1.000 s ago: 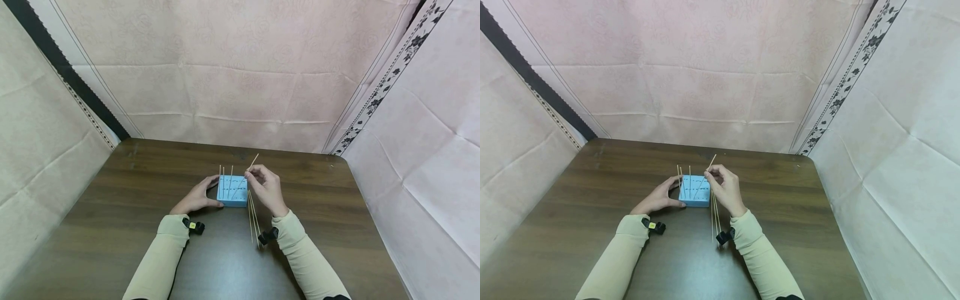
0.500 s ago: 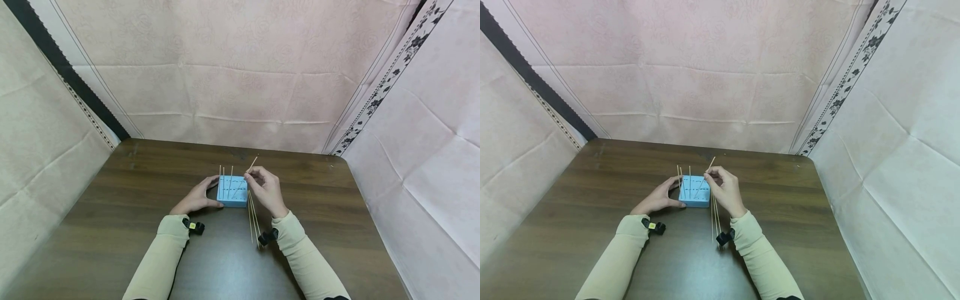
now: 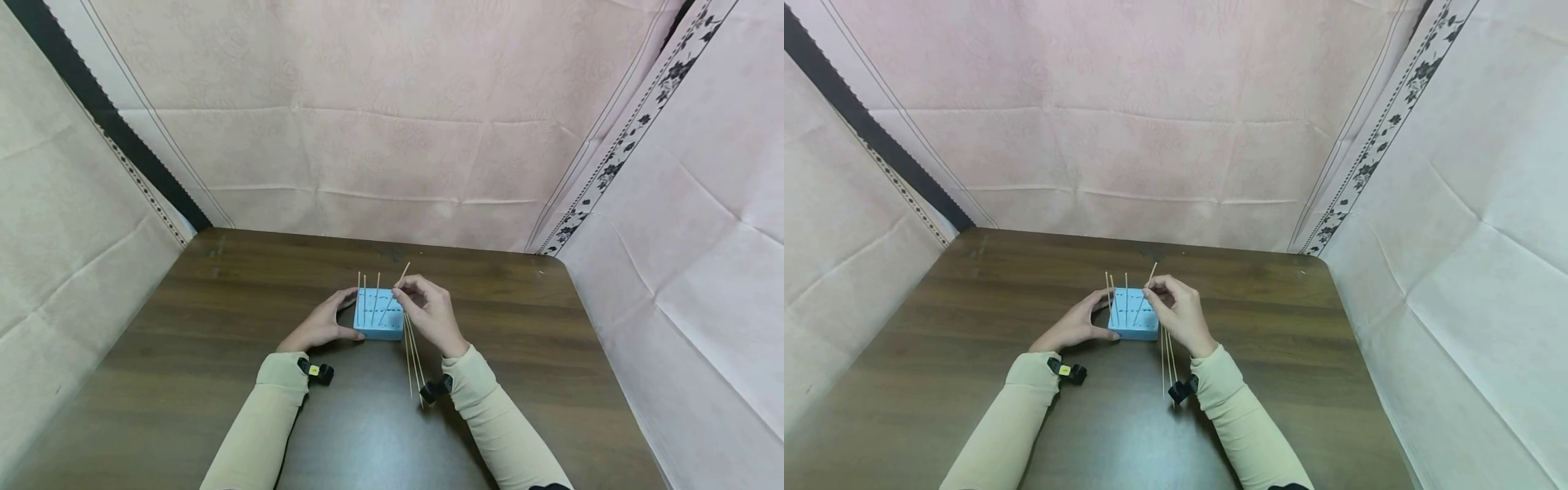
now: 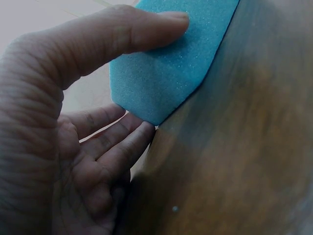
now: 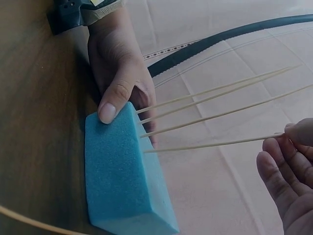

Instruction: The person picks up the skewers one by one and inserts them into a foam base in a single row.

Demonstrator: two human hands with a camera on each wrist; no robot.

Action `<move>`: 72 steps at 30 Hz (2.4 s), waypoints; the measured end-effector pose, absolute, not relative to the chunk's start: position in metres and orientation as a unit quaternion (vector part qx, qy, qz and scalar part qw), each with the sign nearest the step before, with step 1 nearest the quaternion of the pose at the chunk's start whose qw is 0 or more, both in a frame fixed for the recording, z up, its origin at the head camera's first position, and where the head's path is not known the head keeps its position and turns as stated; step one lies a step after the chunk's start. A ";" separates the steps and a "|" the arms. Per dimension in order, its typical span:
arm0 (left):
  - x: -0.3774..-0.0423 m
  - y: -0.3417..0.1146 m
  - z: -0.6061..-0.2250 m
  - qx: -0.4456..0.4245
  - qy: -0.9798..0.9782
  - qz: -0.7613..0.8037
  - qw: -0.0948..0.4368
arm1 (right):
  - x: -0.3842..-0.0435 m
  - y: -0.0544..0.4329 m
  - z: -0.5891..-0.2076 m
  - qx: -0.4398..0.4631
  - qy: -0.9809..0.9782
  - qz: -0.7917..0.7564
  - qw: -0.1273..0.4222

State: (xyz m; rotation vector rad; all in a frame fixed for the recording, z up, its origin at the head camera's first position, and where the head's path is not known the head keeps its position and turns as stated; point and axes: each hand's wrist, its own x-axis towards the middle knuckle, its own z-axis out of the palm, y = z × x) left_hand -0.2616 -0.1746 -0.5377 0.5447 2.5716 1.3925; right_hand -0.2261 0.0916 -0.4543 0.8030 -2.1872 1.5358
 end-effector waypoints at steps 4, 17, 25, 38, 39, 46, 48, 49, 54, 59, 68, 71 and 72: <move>-0.261 -0.175 -0.538 0.182 0.861 0.467 0.083 | -0.227 0.091 -0.454 0.293 -0.771 0.540 0.172; -0.262 -0.176 -0.538 0.189 0.858 0.469 0.085 | -0.227 0.088 -0.454 0.319 -0.763 0.535 0.173; -0.263 -0.176 -0.539 0.190 0.860 0.467 0.080 | -0.227 0.085 -0.455 0.327 -0.764 0.532 0.165; -0.262 -0.176 -0.539 0.185 0.860 0.467 0.087 | -0.225 0.083 -0.457 0.322 -0.774 0.525 0.146; -0.262 -0.175 -0.539 0.184 0.860 0.467 0.087 | -0.225 0.083 -0.457 0.323 -0.774 0.524 0.147; -0.262 -0.174 -0.538 0.183 0.858 0.472 0.088 | -0.226 0.082 -0.459 0.324 -0.774 0.523 0.148; -0.262 -0.174 -0.538 0.183 0.857 0.474 0.087 | -0.226 0.082 -0.459 0.325 -0.774 0.523 0.149; -0.262 -0.174 -0.537 0.182 0.858 0.473 0.087 | -0.226 0.082 -0.459 0.325 -0.773 0.523 0.149; -0.262 -0.174 -0.537 0.182 0.858 0.472 0.088 | -0.226 0.082 -0.459 0.328 -0.772 0.523 0.150; -0.263 -0.174 -0.537 0.183 0.858 0.472 0.088 | -0.227 0.082 -0.459 0.328 -0.774 0.521 0.150; -0.262 -0.175 -0.538 0.179 0.863 0.464 0.087 | -0.226 0.083 -0.459 0.327 -0.777 0.517 0.150; -0.262 -0.175 -0.538 0.179 0.864 0.462 0.085 | -0.225 0.083 -0.457 0.329 -0.778 0.514 0.149; -0.262 -0.175 -0.538 0.178 0.864 0.462 0.085 | -0.224 0.083 -0.457 0.330 -0.778 0.514 0.148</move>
